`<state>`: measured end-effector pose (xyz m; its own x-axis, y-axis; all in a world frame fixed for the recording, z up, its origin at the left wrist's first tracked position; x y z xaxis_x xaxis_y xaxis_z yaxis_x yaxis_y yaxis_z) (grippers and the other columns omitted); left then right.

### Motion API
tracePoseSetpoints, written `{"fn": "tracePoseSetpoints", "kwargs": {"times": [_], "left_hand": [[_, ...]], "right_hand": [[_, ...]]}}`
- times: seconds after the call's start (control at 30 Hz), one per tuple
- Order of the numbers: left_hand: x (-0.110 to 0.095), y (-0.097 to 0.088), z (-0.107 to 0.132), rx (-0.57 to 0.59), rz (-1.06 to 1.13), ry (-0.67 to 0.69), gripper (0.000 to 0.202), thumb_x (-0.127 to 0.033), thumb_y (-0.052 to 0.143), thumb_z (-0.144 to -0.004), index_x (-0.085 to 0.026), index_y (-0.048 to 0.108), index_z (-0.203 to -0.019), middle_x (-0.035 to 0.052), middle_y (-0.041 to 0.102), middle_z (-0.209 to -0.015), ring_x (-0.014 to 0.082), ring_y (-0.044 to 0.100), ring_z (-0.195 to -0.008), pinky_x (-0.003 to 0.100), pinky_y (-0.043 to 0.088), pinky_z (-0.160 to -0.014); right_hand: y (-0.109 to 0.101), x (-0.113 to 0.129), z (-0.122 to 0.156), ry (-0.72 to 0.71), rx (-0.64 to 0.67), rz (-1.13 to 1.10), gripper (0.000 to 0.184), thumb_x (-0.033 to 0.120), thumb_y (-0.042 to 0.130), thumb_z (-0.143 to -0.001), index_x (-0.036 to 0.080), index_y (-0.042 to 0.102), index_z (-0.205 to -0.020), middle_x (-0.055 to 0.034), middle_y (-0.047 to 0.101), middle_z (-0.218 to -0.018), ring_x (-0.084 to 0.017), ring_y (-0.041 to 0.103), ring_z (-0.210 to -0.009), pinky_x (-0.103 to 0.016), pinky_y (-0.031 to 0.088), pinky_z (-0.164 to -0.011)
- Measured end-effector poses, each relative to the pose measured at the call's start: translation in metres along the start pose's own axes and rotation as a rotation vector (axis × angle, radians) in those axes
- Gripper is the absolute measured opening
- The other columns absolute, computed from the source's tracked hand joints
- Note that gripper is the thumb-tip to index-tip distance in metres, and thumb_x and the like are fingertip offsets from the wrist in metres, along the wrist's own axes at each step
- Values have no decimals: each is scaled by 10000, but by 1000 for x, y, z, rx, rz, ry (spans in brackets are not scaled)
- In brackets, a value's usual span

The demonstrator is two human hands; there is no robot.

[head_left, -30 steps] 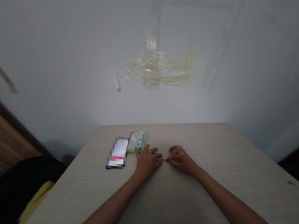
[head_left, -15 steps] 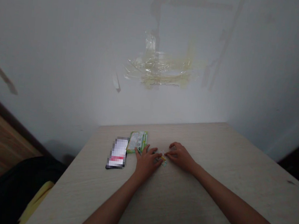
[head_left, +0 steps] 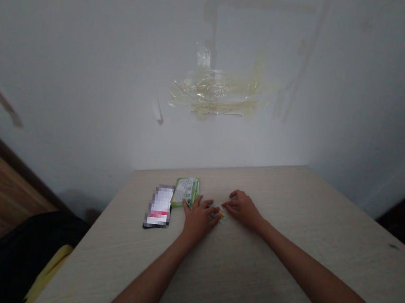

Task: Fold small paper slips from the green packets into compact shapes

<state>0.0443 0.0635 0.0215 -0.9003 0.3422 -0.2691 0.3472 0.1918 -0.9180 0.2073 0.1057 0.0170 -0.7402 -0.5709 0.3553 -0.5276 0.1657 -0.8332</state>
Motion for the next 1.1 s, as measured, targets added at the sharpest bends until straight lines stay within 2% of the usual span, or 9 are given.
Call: {"fn": "tracePoseSetpoints", "kwargs": {"times": [0.4,0.67,0.97,1.1], "left_hand": [[0,-1,0,-9,13,-3,259,-526,558,-852,-442,666,-1072,-35,598,-1302,339,332,-1344,781,-39,-1019],[0,0,1,-26,23,7,248,-510,555,-860,-436,664,-1070,-35,598,-1303,336,336,-1342,780,-35,-1020],[-1,1,1,-14,7,-9,253,-513,557,-856,-435,659,-1075,-43,592,-1308,332,324,-1353,771,-69,-1025],[-1,0,1,-9,15,-11,251,-516,550,-859,-435,660,-1069,-48,594,-1306,334,316,-1356,771,-80,-1022]], "right_hand": [[2,-1,1,58,-9,22,173,343,603,-880,317,754,-960,-79,569,-1071,-217,537,-1000,-385,436,-872],[2,2,4,-72,-75,-15,205,282,591,-884,298,734,-1030,-98,552,-1137,-215,539,-1022,-384,459,-884],[-2,14,6,-127,-15,12,224,301,567,-904,281,724,-1063,-108,566,-1127,-224,538,-1028,-398,454,-902],[-5,20,6,-152,7,-17,229,309,543,-919,255,740,-1021,-112,577,-1105,-219,539,-1029,-389,450,-908]]}}
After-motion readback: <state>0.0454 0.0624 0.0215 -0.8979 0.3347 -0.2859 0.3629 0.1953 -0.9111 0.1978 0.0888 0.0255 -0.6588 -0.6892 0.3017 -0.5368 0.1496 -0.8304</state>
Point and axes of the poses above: each hand's wrist, its own z-axis away from the middle knuckle, its own y-axis out of the palm, x = y × z, the point moved 7 cm from there along -z, towards the middle knuckle
